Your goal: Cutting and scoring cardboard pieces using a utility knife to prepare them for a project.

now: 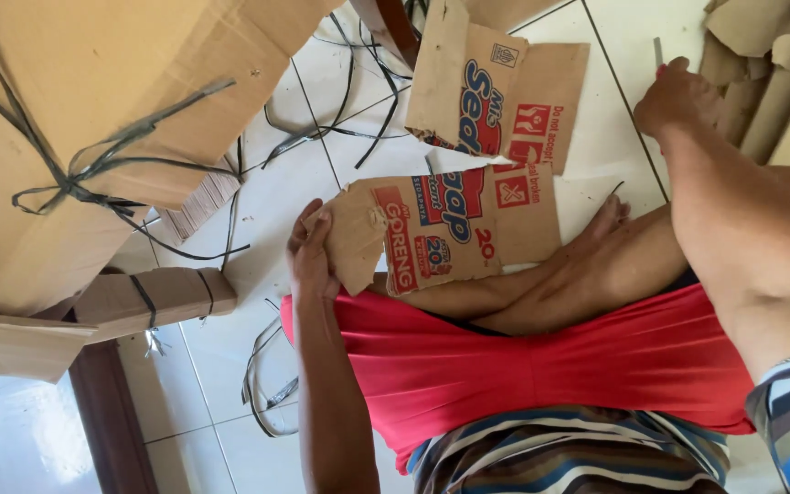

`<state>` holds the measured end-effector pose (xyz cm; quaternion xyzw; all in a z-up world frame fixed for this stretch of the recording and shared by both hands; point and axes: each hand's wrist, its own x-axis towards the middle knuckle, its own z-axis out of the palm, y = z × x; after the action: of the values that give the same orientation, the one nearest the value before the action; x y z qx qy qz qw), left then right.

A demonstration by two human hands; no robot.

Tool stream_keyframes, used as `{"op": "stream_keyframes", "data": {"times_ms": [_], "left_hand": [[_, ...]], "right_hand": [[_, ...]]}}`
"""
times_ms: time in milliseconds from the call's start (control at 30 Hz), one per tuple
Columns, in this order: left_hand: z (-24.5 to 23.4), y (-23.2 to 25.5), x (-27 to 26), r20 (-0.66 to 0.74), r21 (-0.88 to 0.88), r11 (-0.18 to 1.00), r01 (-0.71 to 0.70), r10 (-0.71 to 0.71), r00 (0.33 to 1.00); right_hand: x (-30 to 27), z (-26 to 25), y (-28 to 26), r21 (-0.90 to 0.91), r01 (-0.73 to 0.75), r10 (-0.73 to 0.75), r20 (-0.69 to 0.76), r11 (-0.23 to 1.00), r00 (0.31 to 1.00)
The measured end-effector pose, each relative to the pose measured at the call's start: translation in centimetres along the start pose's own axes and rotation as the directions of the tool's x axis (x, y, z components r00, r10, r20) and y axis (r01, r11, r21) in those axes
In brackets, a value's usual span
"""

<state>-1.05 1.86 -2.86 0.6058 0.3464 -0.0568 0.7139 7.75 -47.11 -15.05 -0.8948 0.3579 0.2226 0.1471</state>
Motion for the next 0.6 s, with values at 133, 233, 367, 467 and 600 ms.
{"op": "stream_keyframes", "data": {"times_ms": [133,233,367,467,600], "left_hand": [[-1.5,-3.3,1.9,0.101,-0.217,0.976,0.014,0.009,0.995],[-1.2,-4.3,2.1,0.115,-0.262,0.962,0.078,-0.049,0.992],[-0.3,-3.7,2.0,0.152,-0.262,0.963,0.057,-0.017,0.988],[0.2,-3.7,1.5,0.147,-0.257,0.964,0.069,-0.031,0.989],[0.7,-2.5,0.3,0.074,-0.287,0.951,0.116,-0.098,0.992]], "right_hand": [[-1.6,1.1,-1.9,-0.104,0.158,-0.179,-0.256,0.982,0.950],[-5.7,-0.3,-4.5,0.125,0.326,-0.303,-0.170,0.937,0.938],[-9.7,-1.0,-7.0,0.589,-0.073,-0.060,0.203,0.805,0.977],[-8.3,0.3,-7.3,0.681,-0.135,-0.050,0.245,0.719,0.968],[0.2,2.9,-4.8,0.534,0.092,-0.092,-0.027,0.840,0.995]]}}
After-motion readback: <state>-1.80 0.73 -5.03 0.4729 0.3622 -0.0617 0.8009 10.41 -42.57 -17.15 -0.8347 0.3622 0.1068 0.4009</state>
